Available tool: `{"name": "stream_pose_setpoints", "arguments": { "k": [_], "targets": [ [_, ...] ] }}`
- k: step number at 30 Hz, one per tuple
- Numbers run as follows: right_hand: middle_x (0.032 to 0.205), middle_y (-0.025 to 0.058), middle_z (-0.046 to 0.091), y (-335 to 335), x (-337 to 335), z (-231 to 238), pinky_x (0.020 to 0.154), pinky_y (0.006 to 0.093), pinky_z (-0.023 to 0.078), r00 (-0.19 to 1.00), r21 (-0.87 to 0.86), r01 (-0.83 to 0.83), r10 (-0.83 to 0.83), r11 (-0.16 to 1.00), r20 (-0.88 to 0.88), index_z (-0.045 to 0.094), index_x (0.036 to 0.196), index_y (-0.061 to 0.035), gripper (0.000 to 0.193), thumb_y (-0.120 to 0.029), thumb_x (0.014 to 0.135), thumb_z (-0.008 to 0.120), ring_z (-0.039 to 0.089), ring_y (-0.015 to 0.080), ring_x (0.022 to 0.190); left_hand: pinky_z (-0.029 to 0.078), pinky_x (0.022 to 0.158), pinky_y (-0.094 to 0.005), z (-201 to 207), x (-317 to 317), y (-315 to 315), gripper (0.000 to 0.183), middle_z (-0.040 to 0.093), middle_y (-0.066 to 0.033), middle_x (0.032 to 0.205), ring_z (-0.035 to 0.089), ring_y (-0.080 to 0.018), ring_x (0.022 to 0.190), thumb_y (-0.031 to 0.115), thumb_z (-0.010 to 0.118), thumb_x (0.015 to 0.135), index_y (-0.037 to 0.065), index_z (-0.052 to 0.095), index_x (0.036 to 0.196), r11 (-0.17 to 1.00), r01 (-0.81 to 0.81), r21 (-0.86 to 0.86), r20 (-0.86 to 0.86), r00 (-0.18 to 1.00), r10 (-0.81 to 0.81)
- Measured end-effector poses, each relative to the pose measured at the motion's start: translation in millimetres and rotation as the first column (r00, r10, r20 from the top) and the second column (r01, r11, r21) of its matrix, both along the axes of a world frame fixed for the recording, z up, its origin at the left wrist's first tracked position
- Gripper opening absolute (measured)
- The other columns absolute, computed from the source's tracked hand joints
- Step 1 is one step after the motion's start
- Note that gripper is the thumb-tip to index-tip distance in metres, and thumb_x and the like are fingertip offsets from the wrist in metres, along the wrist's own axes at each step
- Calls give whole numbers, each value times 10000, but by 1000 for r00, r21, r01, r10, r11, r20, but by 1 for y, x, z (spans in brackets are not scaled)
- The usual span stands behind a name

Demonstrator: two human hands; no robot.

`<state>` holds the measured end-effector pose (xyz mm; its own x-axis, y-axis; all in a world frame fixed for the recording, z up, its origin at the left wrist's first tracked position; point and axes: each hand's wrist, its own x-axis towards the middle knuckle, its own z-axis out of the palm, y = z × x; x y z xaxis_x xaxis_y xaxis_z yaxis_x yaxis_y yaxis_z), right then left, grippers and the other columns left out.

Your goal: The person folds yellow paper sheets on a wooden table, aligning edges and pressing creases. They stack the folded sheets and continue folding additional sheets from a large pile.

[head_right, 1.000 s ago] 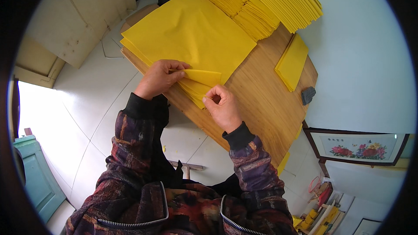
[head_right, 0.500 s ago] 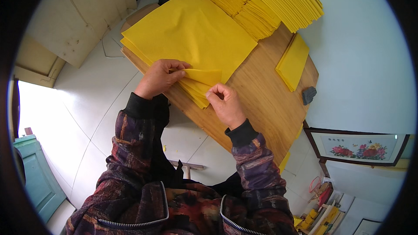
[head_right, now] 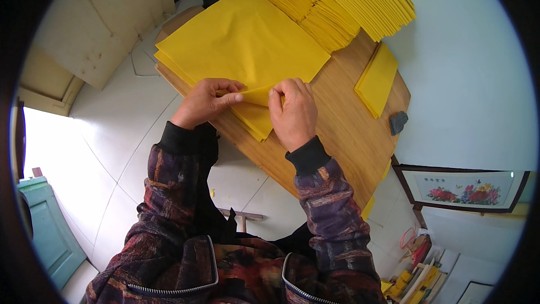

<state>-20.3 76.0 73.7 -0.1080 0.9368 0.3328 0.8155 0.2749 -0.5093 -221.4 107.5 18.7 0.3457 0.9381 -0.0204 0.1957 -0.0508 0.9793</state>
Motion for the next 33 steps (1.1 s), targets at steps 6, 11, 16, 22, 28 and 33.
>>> {"name": "stream_pose_setpoints", "arguments": {
  "k": [6, 11, 16, 22, 28, 33],
  "targets": [
    [897, 122, 578, -24, -1, -3, 748, 415, 453, 1000, 182, -13, 13, 983, 0, 595, 889, -45, 96, -58, 809, 647, 547, 328, 862, 504, 727, -315, -7, 3, 3, 239, 708, -119, 934, 662, -231, 794, 170, 650, 829, -23, 681, 967, 1000, -15, 0, -40, 999, 15],
    [880, 118, 573, -60, -4, -17, 727, 387, 464, 992, -46, -67, 71, 997, 107, 613, 886, -24, 116, -66, 802, 681, 548, 304, 840, 498, 708, -318, -8, 4, 2, 213, 708, -114, 924, 651, -226, 762, 147, 643, 824, -22, 681, 947, 1000, -25, -7, -12, 1000, 25],
    [845, 112, 557, -56, 0, -27, 692, 365, 459, 995, -45, -74, 77, 996, 66, 585, 837, -16, 83, -44, 811, 659, 542, 287, 807, 500, 713, -317, -7, 4, 3, 205, 708, -114, 924, 651, -227, 761, 140, 636, 829, -27, 677, 942, 1000, -28, -13, -1, 1000, 28],
    [801, 110, 572, -48, 1, -25, 650, 377, 452, 986, -224, -59, 22, 973, -162, 582, 798, -34, 42, -30, 804, 624, 559, 291, 761, 503, 721, -317, -4, 3, 3, 211, 707, -121, 910, 652, -234, 758, 143, 637, 830, -24, 678, 952, 999, -24, -21, -9, 1000, 24],
    [758, 20, 535, -46, 3, -24, 611, 242, 426, 960, -347, -94, -8, 933, -281, 585, 839, -3, 64, -49, 868, 619, 512, 92, 681, 492, 773, -263, -9, 2, 4, 149, 694, -77, 1039, 610, -123, 841, 104, 628, 873, -43, 644, 896, 995, 4, -95, -39, 999, -7],
    [733, 57, 601, -55, 30, -40, 608, 262, 462, 875, -311, -9, -144, 950, -463, 605, 858, -14, 94, -102, 877, 634, 558, 119, 654, 496, 779, -275, -11, -2, 5, 226, 696, -103, 947, 632, -157, 844, 107, 606, 864, -39, 662, 1027, 991, 56, 125, -117, 992, -41]
  ]
}}
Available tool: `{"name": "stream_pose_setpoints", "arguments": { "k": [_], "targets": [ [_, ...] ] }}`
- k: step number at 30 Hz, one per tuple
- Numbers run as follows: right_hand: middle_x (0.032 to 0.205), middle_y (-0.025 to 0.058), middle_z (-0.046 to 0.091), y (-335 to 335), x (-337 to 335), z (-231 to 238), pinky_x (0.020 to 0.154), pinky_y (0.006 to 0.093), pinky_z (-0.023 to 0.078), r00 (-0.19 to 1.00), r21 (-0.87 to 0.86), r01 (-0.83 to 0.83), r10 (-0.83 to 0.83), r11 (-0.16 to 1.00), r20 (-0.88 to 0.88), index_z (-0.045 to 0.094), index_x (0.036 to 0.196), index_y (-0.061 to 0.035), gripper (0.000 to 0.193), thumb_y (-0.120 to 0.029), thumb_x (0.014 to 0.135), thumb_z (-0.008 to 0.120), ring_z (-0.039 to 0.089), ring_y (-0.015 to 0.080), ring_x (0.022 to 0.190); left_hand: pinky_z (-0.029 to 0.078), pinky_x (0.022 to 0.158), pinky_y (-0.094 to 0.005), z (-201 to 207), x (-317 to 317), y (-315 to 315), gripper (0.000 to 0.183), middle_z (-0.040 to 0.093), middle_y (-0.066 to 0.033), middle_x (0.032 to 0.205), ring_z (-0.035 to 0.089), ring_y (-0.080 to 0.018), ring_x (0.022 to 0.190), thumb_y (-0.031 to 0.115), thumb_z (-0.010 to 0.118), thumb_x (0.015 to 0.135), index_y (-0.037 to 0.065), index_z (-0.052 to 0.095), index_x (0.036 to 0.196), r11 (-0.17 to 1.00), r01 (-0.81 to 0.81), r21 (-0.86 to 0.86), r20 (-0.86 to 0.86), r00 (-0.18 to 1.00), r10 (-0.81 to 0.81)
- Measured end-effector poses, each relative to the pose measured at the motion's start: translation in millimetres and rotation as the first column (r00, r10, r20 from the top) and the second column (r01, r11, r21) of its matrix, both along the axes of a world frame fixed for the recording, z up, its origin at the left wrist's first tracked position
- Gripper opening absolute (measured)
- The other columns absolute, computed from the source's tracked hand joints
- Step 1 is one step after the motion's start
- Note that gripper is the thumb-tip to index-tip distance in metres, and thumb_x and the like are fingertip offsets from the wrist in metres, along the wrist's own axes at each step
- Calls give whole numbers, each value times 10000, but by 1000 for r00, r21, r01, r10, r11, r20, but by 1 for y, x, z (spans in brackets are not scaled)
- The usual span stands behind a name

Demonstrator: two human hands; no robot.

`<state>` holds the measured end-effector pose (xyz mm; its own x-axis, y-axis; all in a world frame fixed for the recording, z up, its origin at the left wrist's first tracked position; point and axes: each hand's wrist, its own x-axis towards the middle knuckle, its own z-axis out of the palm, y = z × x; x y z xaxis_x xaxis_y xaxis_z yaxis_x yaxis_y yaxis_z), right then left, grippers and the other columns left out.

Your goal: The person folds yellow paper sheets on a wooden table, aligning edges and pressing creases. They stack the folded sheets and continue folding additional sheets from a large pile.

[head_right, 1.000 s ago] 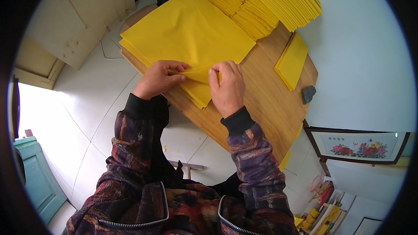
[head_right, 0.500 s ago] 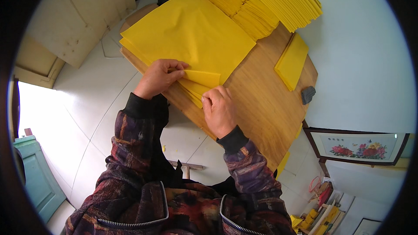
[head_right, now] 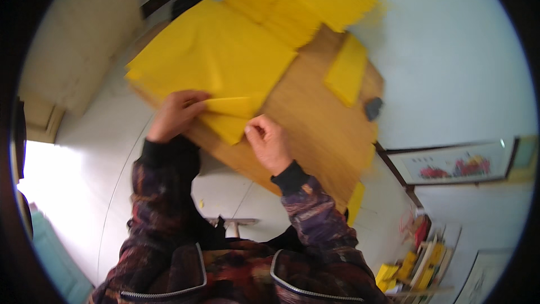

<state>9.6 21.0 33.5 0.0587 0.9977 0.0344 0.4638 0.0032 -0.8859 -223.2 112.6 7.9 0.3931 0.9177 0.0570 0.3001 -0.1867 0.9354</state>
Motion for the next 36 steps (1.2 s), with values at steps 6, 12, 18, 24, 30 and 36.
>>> {"name": "stream_pose_setpoints", "arguments": {
  "k": [6, 12, 18, 24, 30, 36],
  "targets": [
    [754, 22, 613, -12, 158, -31, 644, 258, 460, 892, 34, 447, -449, 894, 56, 616, 866, -29, 84, -109, 892, 612, 553, 103, 703, 480, 770, -245, 18, 5, -3, 186, 692, -77, 972, 605, -118, 827, 66, 592, 882, -63, 646, 1005, 964, -50, -262, 79, 994, 73],
    [836, 69, 647, -6, 311, -27, 725, 309, 487, 625, 266, 685, -734, 679, 264, 639, 907, -8, 118, -120, 872, 626, 609, 168, 774, 468, 827, -224, 22, 6, -5, 91, 668, -63, 1127, 585, -107, 930, 32, 548, 911, -39, 604, 907, 951, -47, -305, 73, 995, 73],
    [871, 170, 645, 19, 370, -44, 777, 441, 489, 296, 450, 468, -615, 760, 731, 663, 928, -57, 153, -140, 800, 670, 610, 372, 861, 472, 842, -264, 23, 6, -5, 125, 681, -81, 1072, 599, -139, 923, 47, 564, 900, -52, 632, 937, 951, -62, -303, 68, 994, 86],
    [828, 227, 630, 20, 407, -63, 707, 439, 465, 334, 423, 322, -520, 847, 786, 625, 805, 7, 203, -155, 793, 503, 596, 398, 814, 484, 862, -283, 13, 2, -10, 208, 693, -110, 1031, 622, -168, 950, 80, 594, 892, -66, 656, 1027, 989, -50, -140, 48, 997, 57],
    [927, 244, 644, 37, 421, -43, 766, 458, 506, 174, 188, 555, -334, 811, 927, 584, 923, 11, 119, -69, 838, 560, 621, 416, 927, 511, 773, -387, 4, 5, -9, 233, 683, -155, 932, 640, -331, 876, 196, 620, 817, 41, 688, 977, 995, -94, -22, 45, 994, 95],
    [1022, 292, 631, 38, 401, -31, 842, 483, 494, 123, 5, 539, -85, 842, 989, 599, 972, 58, 236, -79, 781, 573, 590, 462, 986, 511, 705, -437, 3, 12, -9, 199, 667, -142, 849, 634, -348, 822, 222, 574, 821, 95, 686, 925, 992, -123, -15, -89, 989, 121]
  ]
}}
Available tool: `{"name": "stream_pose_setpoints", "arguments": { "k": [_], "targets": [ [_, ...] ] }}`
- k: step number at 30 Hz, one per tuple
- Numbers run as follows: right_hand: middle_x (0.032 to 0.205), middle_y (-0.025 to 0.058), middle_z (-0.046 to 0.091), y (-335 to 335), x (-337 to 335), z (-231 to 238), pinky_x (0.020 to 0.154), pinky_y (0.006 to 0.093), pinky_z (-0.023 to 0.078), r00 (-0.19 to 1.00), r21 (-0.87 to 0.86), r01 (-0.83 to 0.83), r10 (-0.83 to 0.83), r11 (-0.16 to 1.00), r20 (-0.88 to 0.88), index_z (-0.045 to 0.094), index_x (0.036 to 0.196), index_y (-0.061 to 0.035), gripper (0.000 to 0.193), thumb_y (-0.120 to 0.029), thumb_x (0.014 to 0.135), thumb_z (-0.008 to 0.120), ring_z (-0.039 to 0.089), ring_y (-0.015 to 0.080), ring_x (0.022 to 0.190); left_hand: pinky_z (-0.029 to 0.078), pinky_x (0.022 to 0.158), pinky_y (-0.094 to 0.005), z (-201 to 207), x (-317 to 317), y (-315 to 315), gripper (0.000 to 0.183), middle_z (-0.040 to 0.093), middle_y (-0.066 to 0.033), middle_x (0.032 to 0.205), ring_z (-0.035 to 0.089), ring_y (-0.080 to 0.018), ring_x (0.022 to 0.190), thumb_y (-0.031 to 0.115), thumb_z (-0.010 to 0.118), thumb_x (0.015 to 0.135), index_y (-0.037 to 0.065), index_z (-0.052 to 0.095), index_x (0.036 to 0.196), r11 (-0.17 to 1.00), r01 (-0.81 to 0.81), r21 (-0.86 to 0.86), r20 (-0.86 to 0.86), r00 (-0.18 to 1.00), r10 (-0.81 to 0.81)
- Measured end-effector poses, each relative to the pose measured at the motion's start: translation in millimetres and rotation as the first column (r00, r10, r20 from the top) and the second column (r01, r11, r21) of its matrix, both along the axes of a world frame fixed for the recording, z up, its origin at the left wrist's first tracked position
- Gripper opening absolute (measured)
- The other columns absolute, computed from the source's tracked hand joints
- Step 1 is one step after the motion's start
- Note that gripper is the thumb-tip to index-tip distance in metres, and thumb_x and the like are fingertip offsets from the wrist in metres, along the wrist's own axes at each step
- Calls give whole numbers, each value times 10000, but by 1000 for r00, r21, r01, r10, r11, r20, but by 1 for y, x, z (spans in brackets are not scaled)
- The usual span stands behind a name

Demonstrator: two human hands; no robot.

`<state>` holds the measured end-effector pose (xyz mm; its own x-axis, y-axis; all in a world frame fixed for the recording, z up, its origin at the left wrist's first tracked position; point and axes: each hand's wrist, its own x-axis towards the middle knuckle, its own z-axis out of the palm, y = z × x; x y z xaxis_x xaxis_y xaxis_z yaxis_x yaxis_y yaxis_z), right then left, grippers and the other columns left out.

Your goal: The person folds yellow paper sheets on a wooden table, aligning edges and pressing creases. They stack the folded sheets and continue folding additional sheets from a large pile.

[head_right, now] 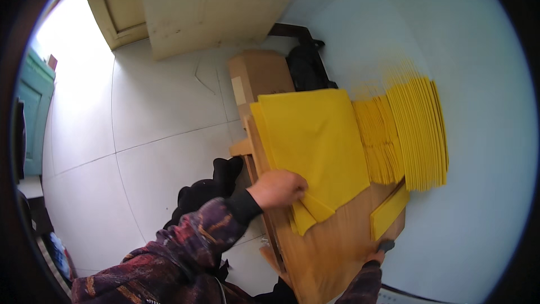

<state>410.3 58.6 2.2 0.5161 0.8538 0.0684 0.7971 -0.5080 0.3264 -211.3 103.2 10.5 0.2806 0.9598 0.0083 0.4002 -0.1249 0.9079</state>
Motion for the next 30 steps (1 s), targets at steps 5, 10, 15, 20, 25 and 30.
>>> {"name": "stream_pose_setpoints", "arguments": {
  "k": [5, 10, 15, 20, 25, 30],
  "targets": [
    [952, 276, 637, -21, -59, -14, 826, 462, 498, 999, 189, 22, -27, 982, 20, 653, 990, 44, 249, -124, 861, 522, 601, 450, 952, 514, 696, -449, -1, 4, -2, 162, 656, -158, 818, 637, -360, 804, 172, 550, 817, 52, 657, 839, 999, -1, 39, 28, 1000, 0],
    [1030, 287, 598, -27, -98, 5, 857, 460, 481, 992, 67, 109, -104, 992, -74, 647, 1004, 43, 237, -72, 808, 579, 587, 437, 981, 530, 696, -414, -1, 8, -5, 112, 661, -145, 853, 656, -338, 825, 76, 581, 761, 47, 658, 838, 997, -34, 66, 78, 997, 29],
    [901, 282, 659, -31, -105, 4, 771, 449, 525, 997, 205, -72, 69, 976, 24, 656, 924, 93, 250, -2, 694, 631, 648, 424, 876, 533, 696, -412, -3, 10, -5, 119, 663, -140, 863, 659, -337, 832, 85, 581, 767, 43, 657, 848, 998, -22, 56, 85, 996, 17],
    [946, 256, 613, -34, -114, 4, 853, 428, 479, 999, 122, -3, 7, 993, -36, 663, 924, 60, 205, -38, 749, 623, 596, 424, 923, 534, 693, -413, -2, 8, -6, 122, 664, -141, 874, 661, -337, 839, 89, 576, 776, 49, 659, 855, 998, -25, 57, 87, 996, 20],
    [897, 251, 653, -43, -137, 11, 788, 410, 499, 998, 140, -53, 58, 989, -34, 671, 944, 59, 235, -20, 731, 614, 627, 392, 861, 535, 694, -412, -2, 8, -6, 125, 665, -141, 881, 662, -331, 839, 86, 571, 780, 58, 660, 864, 999, -11, 37, 70, 998, 8],
    [967, 261, 620, -52, -146, 9, 820, 447, 481, 986, 134, -88, 105, 987, -129, 662, 971, 32, 240, -39, 763, 566, 602, 414, 903, 534, 702, -411, -1, 8, -6, 124, 665, -134, 884, 661, -329, 845, 87, 573, 782, 58, 657, 869, 999, -7, 39, 61, 998, 4]
  ]
}}
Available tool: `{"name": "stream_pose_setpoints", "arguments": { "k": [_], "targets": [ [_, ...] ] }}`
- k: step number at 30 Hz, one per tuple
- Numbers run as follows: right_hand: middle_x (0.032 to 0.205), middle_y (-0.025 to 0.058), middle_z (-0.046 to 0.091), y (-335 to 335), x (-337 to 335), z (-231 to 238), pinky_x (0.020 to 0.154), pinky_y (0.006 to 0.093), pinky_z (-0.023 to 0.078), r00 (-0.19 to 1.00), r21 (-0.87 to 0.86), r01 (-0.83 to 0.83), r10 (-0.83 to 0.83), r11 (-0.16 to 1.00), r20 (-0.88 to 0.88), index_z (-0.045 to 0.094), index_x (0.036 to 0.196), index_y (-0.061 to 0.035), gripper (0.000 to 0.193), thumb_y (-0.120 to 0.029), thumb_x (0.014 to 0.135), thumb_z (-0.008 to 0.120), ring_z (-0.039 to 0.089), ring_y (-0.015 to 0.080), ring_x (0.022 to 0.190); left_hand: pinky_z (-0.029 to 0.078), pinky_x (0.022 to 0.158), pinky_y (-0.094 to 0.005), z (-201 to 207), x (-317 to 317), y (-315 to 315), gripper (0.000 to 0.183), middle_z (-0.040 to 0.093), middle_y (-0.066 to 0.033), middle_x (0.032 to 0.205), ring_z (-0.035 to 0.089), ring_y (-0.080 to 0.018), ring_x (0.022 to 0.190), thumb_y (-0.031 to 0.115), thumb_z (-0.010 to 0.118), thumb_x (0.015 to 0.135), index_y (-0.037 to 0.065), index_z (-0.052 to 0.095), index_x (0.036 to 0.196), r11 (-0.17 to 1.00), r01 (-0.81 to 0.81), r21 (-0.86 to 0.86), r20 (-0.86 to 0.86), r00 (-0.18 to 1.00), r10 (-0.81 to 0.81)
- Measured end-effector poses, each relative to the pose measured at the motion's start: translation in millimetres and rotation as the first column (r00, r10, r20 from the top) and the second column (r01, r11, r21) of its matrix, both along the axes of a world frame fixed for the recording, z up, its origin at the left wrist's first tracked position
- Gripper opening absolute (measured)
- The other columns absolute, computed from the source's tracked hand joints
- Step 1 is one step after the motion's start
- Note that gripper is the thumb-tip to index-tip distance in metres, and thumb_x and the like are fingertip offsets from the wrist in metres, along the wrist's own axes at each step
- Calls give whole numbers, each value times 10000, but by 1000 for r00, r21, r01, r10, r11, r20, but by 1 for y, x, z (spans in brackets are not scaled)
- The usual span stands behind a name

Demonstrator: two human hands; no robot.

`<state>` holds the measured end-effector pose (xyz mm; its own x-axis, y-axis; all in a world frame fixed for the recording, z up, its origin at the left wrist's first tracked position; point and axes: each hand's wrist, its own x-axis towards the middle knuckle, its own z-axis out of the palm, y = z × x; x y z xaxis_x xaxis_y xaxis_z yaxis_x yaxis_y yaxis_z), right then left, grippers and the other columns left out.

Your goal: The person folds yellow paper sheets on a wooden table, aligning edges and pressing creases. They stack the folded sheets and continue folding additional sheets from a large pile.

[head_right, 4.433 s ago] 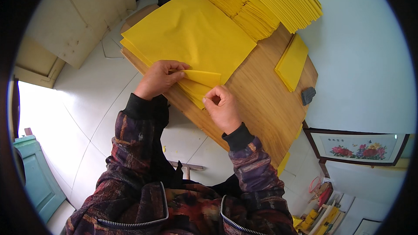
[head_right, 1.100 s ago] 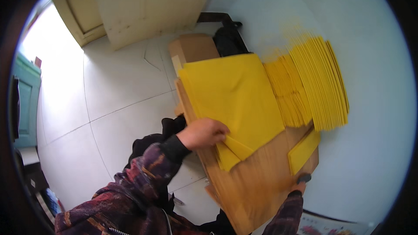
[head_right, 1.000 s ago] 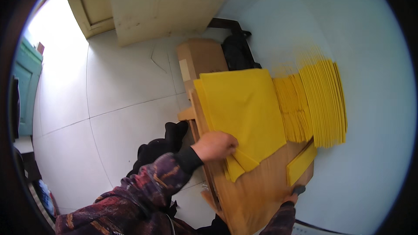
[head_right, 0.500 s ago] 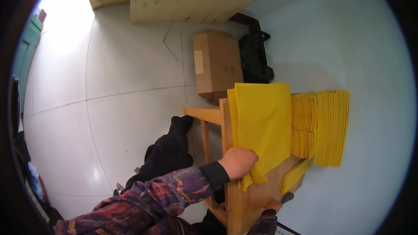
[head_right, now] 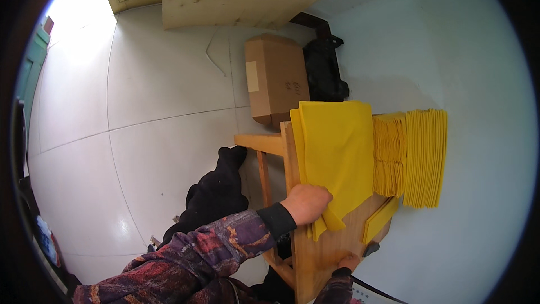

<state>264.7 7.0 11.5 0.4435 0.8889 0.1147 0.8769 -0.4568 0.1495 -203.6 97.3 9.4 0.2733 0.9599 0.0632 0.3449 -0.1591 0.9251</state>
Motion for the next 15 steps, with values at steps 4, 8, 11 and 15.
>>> {"name": "stream_pose_setpoints", "arguments": {
  "k": [4, 8, 11, 15],
  "targets": [
    [988, 239, 610, -11, -1, -8, 840, 446, 472, 991, 98, -71, 81, 993, -104, 629, 1015, 46, 263, -49, 777, 568, 590, 411, 901, 531, 708, -410, 2, -1, 2, 127, 663, -132, 893, 658, -328, 860, 86, 576, 786, 56, 653, 882, 999, 40, -30, -25, 999, -41],
    [1037, 227, 595, -23, -11, -10, 901, 431, 444, 983, 55, -178, 175, 982, 64, 593, 1082, 49, 311, -45, 788, 552, 564, 393, 981, 530, 711, -412, 2, -1, 2, 136, 662, -134, 898, 656, -329, 870, 88, 579, 788, 56, 654, 897, 998, 47, -32, -34, 998, -48],
    [1049, 229, 578, -28, -20, -9, 885, 425, 439, 977, 50, -203, 199, 978, 74, 594, 1058, 33, 295, -16, 775, 526, 540, 396, 984, 530, 711, -413, 1, 0, 2, 134, 662, -135, 897, 656, -330, 869, 89, 579, 788, 57, 656, 893, 999, 35, -29, -35, 999, -36],
    [1044, 221, 576, -28, -27, -7, 890, 422, 435, 980, 18, -193, 192, 981, 59, 580, 1082, 34, 323, -11, 768, 519, 538, 391, 982, 530, 707, -411, -1, 1, 1, 128, 664, -135, 886, 657, -330, 865, 88, 574, 787, 58, 659, 878, 1000, 16, -8, -22, 1000, -17]
  ]
}}
